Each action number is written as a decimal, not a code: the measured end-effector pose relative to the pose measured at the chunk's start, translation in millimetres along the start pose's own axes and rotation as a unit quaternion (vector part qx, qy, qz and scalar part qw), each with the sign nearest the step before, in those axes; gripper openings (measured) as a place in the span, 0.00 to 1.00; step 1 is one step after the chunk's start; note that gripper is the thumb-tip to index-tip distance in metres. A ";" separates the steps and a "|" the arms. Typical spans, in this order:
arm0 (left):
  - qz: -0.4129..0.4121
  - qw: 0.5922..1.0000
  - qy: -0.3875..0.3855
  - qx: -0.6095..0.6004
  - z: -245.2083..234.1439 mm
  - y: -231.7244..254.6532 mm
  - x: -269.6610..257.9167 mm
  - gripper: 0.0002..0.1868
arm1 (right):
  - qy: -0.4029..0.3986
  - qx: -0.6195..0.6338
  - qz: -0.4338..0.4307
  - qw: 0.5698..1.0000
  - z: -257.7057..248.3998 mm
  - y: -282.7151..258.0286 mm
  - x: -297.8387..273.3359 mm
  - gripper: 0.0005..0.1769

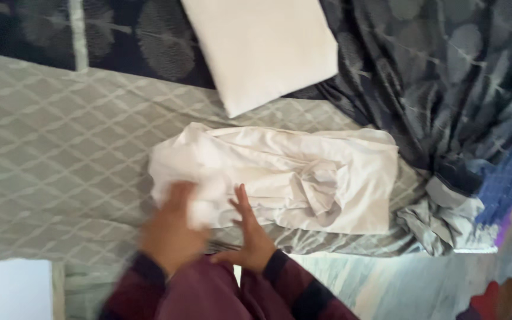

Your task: The person folds a white sheet on a bed, smoothing and aligning edges before folding it into a compact rectangle. The person then folds a patterned blanket and places it on the bed.

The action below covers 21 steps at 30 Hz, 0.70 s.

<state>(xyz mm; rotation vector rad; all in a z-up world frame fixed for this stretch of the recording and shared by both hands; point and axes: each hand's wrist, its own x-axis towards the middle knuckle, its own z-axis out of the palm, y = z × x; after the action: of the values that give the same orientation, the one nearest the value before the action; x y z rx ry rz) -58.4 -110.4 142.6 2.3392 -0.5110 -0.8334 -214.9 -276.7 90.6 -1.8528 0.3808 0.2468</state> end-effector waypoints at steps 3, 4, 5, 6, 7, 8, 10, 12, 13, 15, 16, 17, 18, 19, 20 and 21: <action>0.144 0.939 -0.142 -0.279 46.6 67.6 1.6 0.47 | 0.169 -0.004 0.033 0.985 2.1 14.4 -12.0 0.48; 0.137 0.941 -0.138 -0.278 53.9 71.1 6.2 0.39 | 0.229 0.127 0.120 0.958 -13.9 30.5 -23.8 0.49; 0.131 0.943 -0.135 -0.275 65.1 72.9 12.8 0.32 | 0.317 0.224 0.158 0.908 -28.9 53.0 -28.3 0.47; 0.123 0.944 -0.134 -0.274 79.7 73.2 18.2 0.26 | 0.399 0.315 0.193 0.839 -45.1 78.5 -35.1 0.45; 0.129 0.968 -0.032 -0.211 90.1 63.8 26.4 0.25 | 0.430 0.277 0.185 0.839 -65.9 104.1 -49.9 0.42; 0.135 0.977 0.074 -0.147 97.7 47.9 36.4 0.25 | 0.458 0.238 0.176 0.838 -91.4 130.1 -65.7 0.39; 0.102 0.969 0.222 -0.027 114.9 14.7 53.4 0.34 | 0.506 0.409 0.130 0.748 -143.0 177.7 -87.7 0.39; 0.061 0.966 0.252 0.001 132.5 -18.5 66.3 0.43 | 0.499 0.406 0.152 0.750 -182.5 207.6 -114.0 0.40; -0.016 0.979 0.170 -0.113 145.3 -30.5 74.6 0.42 | 0.495 0.405 0.164 0.751 -197.9 218.6 -124.2 0.41; -0.173 0.929 -0.012 -0.327 173.7 -46.2 84.8 0.39 | 0.564 0.352 0.296 0.686 -216.8 236.1 -135.3 0.46; -0.165 0.923 -0.024 -0.347 189.7 -46.5 89.3 0.38 | 0.591 0.323 0.356 0.648 -219.7 242.1 -132.3 0.50; -0.158 0.916 -0.037 -0.367 203.7 -43.0 92.2 0.38 | 0.613 0.199 0.322 0.693 -215.5 241.9 -131.9 0.50; -0.151 0.908 -0.049 -0.387 211.0 -39.3 93.2 0.37 | 0.623 0.072 0.282 0.726 -207.0 235.1 -132.0 0.51; -0.156 0.908 -0.056 -0.384 214.9 -32.8 91.7 0.36 | 0.621 -0.056 0.236 0.745 -199.9 223.4 -127.3 0.52; -0.161 0.908 -0.064 -0.382 219.7 -20.6 88.6 0.35 | 0.596 -0.160 0.188 0.764 -189.9 206.8 -119.9 0.48; -0.165 0.907 -0.071 -0.380 222.1 -7.2 87.9 0.34 | 0.561 -0.262 0.137 0.773 -174.3 186.9 -109.3 0.45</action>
<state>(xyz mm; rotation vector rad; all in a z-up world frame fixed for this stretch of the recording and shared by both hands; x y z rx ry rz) -141.5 -241.2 -39.3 1.6524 0.1640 -1.1172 -390.7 -479.5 18.3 -2.3214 1.5398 -0.6991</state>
